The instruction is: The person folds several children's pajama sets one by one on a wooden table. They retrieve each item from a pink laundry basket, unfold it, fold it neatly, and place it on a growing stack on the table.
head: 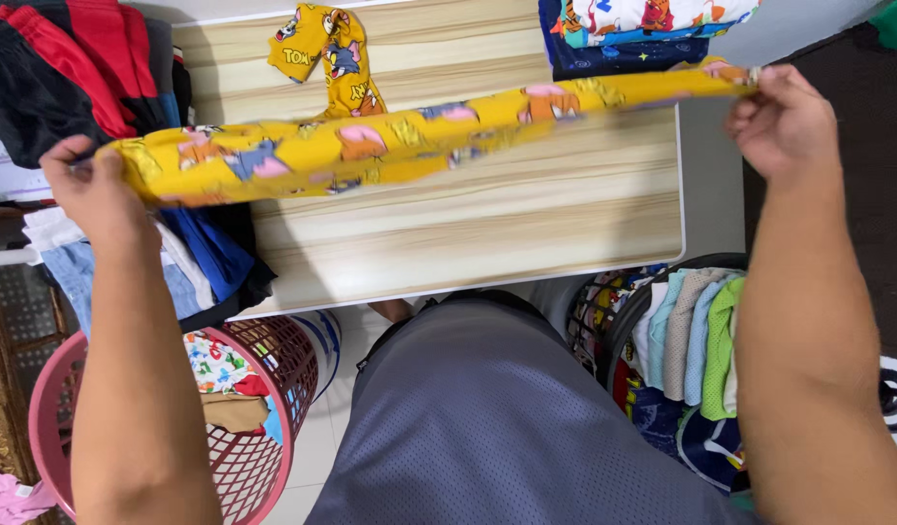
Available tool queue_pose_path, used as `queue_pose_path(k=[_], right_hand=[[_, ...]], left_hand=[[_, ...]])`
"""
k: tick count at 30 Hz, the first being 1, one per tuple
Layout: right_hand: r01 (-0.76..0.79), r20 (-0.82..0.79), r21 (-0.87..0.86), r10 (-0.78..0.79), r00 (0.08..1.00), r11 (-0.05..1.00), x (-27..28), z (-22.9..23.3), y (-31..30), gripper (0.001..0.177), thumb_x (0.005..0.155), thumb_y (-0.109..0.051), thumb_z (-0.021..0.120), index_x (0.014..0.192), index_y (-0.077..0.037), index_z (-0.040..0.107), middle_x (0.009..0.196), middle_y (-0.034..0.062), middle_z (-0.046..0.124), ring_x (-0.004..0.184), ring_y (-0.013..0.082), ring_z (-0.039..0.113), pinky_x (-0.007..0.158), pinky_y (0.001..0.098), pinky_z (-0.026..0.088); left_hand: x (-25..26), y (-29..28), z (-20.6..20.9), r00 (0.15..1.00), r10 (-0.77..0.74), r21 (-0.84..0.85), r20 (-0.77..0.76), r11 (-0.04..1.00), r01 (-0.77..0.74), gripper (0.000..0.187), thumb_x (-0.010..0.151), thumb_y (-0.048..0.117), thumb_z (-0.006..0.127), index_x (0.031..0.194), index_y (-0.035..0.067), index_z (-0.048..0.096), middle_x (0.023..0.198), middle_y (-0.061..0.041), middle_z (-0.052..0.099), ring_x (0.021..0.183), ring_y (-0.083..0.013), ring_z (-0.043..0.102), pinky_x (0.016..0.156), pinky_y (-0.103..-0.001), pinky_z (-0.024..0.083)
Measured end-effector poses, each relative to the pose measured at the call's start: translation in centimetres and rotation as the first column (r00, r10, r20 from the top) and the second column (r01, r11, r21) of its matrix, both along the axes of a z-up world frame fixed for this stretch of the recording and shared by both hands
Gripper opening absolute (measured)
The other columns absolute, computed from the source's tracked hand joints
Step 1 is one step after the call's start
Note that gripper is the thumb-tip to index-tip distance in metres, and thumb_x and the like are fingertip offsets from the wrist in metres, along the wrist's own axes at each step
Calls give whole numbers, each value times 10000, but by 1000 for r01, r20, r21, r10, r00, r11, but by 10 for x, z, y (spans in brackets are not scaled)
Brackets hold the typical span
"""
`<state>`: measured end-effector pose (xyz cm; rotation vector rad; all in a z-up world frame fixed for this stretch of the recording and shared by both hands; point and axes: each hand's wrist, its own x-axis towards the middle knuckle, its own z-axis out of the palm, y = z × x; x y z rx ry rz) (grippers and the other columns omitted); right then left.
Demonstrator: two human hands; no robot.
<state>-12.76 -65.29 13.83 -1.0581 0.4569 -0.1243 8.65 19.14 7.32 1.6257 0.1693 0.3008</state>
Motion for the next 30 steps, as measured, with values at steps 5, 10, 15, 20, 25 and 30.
queue_pose_path(k=[5,10,15,20,25,30], right_hand=[[-261,-467,-205,140,873,943,-36,-46,-17,67,1070,-102,584,1033,-52,608,993,100,652,831,163,625,782,328,540],[-636,-887,-213,127,444,742,-75,-125,-24,81,943,-124,673,984,-55,683,965,119,701,829,176,671,735,325,555],[-722,-901,-256,113,420,643,-73,-172,-39,100,926,-123,670,1011,-70,677,925,81,689,795,178,647,628,325,529],[-734,-830,-455,58,555,505,-44,-167,-24,260,1010,-261,675,1128,-31,652,972,167,698,835,256,659,675,402,530],[-669,-701,-710,-130,701,218,-19,-156,11,539,869,-340,843,1229,-22,598,1088,240,690,1018,378,669,865,467,517],[-682,-686,-726,-172,707,92,-10,-182,18,384,831,-254,831,1134,-62,693,1084,202,729,1013,381,692,855,485,530]], left_hand=[[-92,-31,24,951,-310,827,-4,534,177,154,1014,-16,613,1163,-6,573,1124,-182,599,1075,-351,612,940,-454,517],[-143,-80,25,868,-310,897,-389,88,433,127,994,144,609,1091,69,641,1057,-164,642,966,-387,629,827,-496,514],[-146,-101,26,892,-245,925,-381,-83,372,166,962,238,641,1046,102,688,1011,-124,657,987,-346,638,822,-499,475],[-136,-100,20,890,-211,914,-405,-130,385,233,963,266,639,1122,112,710,1030,-130,664,1003,-344,627,846,-497,438],[-132,-101,9,878,-161,890,-451,-161,427,208,1010,264,599,1079,102,710,1041,-129,684,1016,-342,648,856,-510,445],[-132,-99,8,854,-115,861,-507,-110,497,250,1015,283,589,1116,81,696,1028,-152,691,945,-357,674,798,-513,478]])
